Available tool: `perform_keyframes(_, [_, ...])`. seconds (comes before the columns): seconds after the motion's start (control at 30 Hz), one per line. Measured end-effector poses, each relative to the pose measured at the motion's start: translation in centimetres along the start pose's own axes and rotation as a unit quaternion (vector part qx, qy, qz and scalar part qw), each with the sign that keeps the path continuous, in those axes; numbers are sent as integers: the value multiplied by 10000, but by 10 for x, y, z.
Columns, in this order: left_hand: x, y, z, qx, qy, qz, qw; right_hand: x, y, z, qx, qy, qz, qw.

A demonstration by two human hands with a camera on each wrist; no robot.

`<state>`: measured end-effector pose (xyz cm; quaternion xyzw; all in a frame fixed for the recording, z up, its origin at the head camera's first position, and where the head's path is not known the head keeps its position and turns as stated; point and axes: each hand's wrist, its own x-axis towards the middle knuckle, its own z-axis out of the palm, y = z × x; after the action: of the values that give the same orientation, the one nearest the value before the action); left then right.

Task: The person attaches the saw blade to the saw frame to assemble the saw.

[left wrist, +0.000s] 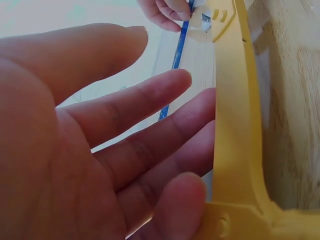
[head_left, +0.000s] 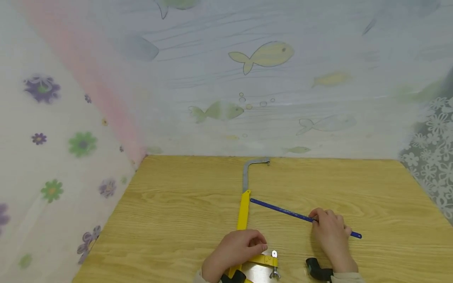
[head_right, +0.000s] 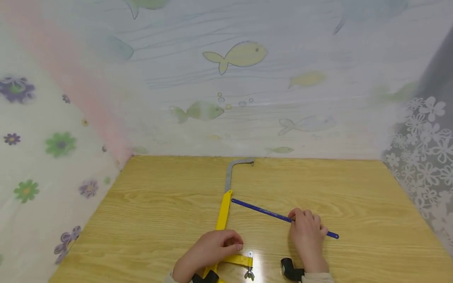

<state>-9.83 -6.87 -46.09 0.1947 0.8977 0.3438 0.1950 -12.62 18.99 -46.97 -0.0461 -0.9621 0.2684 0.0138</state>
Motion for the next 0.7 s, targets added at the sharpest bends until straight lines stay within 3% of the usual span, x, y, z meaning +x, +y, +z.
perform_keyframes(0.17, [1, 2, 0, 131, -121, 77, 9998, 0, 0, -3, -23, -8, -3, 10000])
perform_keyframes(0.43, [-3, 7, -1, 397, -226, 42, 9989, 0, 1, -7, -20, -479, 106, 9988])
perform_keyframes(0.7, [-3, 8, 0, 747, -209, 69, 9970, 3, 0, -7, 183, -810, -307, 9961])
